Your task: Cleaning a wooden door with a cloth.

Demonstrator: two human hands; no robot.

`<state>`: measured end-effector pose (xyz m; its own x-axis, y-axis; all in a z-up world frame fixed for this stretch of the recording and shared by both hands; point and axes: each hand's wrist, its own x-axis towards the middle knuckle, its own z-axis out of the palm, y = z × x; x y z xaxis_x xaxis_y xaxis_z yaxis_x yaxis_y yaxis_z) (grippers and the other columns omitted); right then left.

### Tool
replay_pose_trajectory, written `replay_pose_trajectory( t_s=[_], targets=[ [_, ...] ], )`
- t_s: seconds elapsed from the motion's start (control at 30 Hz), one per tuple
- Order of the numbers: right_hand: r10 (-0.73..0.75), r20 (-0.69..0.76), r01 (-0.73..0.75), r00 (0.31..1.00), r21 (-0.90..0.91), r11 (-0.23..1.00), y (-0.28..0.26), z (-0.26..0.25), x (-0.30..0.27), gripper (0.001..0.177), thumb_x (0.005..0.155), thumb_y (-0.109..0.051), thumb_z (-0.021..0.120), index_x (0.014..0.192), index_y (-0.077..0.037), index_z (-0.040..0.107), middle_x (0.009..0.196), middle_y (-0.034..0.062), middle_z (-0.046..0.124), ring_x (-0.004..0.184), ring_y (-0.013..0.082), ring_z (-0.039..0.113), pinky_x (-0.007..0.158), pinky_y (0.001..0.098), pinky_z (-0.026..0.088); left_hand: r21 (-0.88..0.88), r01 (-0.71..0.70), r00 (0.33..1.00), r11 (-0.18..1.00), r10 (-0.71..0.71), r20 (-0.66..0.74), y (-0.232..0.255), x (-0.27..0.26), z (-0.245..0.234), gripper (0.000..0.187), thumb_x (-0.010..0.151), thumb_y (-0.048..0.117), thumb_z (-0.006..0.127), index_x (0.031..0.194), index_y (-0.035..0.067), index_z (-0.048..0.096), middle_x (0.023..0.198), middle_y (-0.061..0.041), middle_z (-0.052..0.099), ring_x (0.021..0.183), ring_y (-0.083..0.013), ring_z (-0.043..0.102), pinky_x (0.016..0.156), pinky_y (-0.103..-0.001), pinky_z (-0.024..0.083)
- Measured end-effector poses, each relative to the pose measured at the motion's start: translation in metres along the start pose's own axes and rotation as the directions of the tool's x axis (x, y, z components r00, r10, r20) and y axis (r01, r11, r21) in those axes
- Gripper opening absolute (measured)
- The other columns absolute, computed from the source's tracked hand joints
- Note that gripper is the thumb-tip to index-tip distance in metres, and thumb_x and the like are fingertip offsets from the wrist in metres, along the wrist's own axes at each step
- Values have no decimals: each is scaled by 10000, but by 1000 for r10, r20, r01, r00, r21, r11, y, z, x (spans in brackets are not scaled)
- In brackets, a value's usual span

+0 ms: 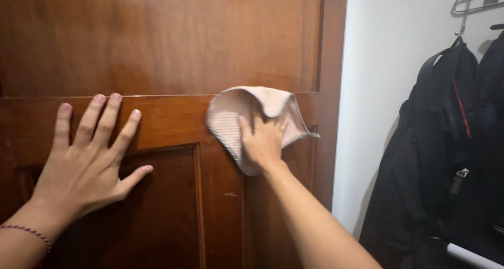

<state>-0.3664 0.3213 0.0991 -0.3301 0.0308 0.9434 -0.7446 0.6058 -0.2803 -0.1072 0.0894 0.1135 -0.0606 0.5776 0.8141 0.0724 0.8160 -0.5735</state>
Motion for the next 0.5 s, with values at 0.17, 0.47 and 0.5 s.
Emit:
replay_pose_trajectory(
  t_s=[0.17, 0.47, 0.5],
  targets=[
    [-204, 25, 203, 979, 38, 978, -27, -10, -27, 669, 969, -565, 474, 1494, -155, 534, 1582, 368, 304, 1494, 563, 69, 1211, 637, -17, 2, 41, 997, 999, -41, 66, -4, -4, 2, 814, 1016, 681, 342, 1581, 95, 363, 1637, -256, 284, 1545, -386, 207, 1229, -702, 74],
    [-83, -63, 85, 995, 44, 995, 55, 1, -1, 724, 1004, -571, 454, 1471, -22, 518, 1447, 436, 424, 1434, 584, 272, 1206, 655, 60, 697, -30, 953, 717, -189, 236, 1, -7, 14, 879, 838, 759, 546, 1503, 184, 558, 1615, -157, 407, 1539, -305, 297, 1274, -588, 147],
    [25, -55, -20, 998, 84, 996, 53, -4, 5, 765, 984, -577, 451, 1534, -47, 493, 1372, 472, 425, 1386, 623, 252, 1184, 645, 85, 668, 36, 953, 743, -227, 201, 4, -5, 18, 843, 843, 765, 572, 1428, 158, 600, 1562, -159, 433, 1506, -322, 319, 1259, -614, 151]
  ],
)
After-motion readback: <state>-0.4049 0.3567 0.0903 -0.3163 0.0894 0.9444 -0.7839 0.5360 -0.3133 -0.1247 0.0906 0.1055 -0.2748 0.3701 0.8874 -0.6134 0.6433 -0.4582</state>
